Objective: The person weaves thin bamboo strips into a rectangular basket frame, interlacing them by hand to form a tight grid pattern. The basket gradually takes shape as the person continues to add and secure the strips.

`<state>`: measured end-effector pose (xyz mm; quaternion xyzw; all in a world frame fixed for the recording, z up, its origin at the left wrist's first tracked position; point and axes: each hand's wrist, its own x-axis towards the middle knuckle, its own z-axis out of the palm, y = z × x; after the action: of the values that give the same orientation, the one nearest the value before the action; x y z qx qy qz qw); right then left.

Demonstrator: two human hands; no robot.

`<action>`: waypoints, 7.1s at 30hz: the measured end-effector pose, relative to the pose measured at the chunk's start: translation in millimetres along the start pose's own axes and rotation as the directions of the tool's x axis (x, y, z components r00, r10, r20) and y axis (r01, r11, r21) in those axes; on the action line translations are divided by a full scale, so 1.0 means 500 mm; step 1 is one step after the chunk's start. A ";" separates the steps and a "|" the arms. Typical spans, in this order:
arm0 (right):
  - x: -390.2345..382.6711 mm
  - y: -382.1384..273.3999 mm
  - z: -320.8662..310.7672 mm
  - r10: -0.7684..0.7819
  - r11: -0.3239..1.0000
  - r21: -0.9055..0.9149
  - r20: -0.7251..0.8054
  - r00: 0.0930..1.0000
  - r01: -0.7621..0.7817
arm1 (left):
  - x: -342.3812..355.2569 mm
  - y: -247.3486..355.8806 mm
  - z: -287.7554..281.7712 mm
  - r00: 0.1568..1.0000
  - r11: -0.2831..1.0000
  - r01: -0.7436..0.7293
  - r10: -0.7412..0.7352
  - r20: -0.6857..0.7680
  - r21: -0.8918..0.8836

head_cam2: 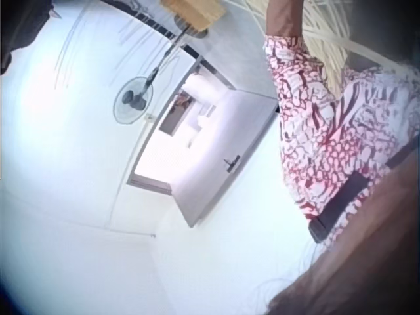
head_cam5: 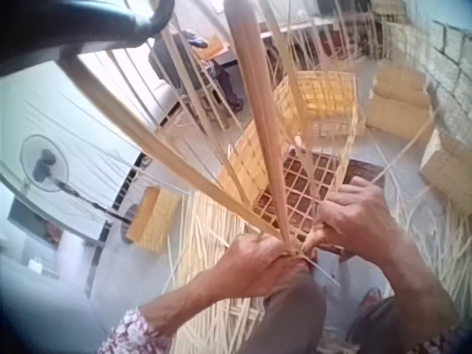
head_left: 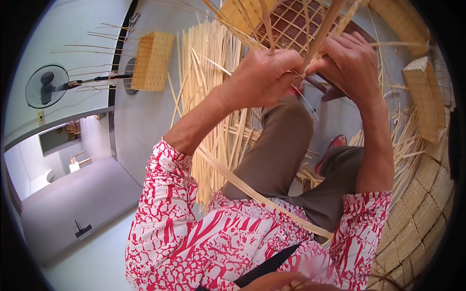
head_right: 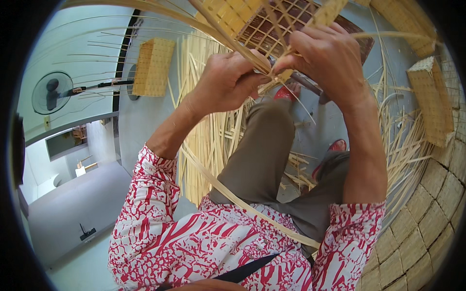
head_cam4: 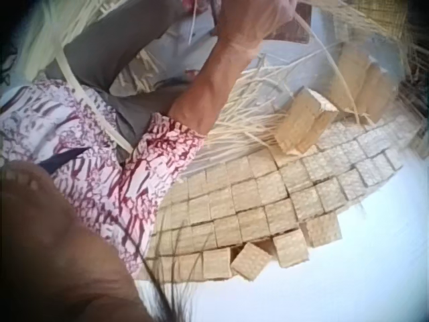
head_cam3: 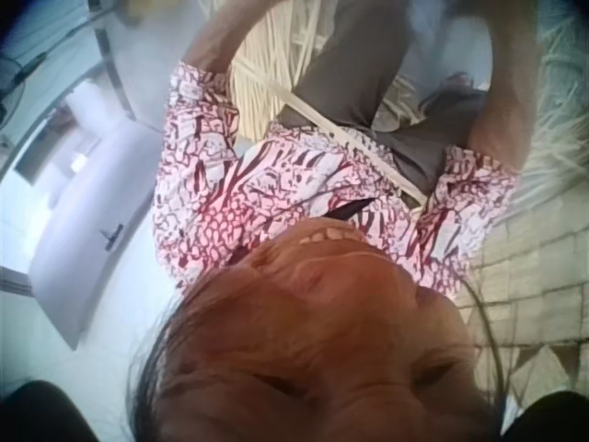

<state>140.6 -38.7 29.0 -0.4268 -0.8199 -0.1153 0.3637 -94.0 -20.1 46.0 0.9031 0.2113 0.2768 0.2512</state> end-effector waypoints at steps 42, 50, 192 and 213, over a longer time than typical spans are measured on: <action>-0.036 0.030 0.117 0.744 -0.503 0.843 0.534 0.401 -0.189 | -0.008 -0.112 0.015 0.921 0.979 0.136 -0.067 -0.385 0.154; -0.044 0.064 0.104 0.427 -0.852 0.514 0.570 0.702 0.101 | -0.009 -0.102 0.011 0.920 0.998 0.056 -0.047 -0.390 0.011; -0.065 0.035 0.038 0.858 -0.315 0.939 0.345 0.380 -0.140 | 0.072 -0.158 0.062 0.507 0.918 0.069 -0.369 -0.779 -0.390; -0.034 0.011 0.026 0.914 -0.327 0.945 0.313 0.259 0.016 | 0.153 -0.047 0.048 0.922 0.906 0.002 0.163 -0.351 0.424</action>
<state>144.6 -39.5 7.3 -0.3211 -0.1084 0.5058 0.7933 -27.3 30.0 45.4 0.8732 0.2716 0.4046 -0.0043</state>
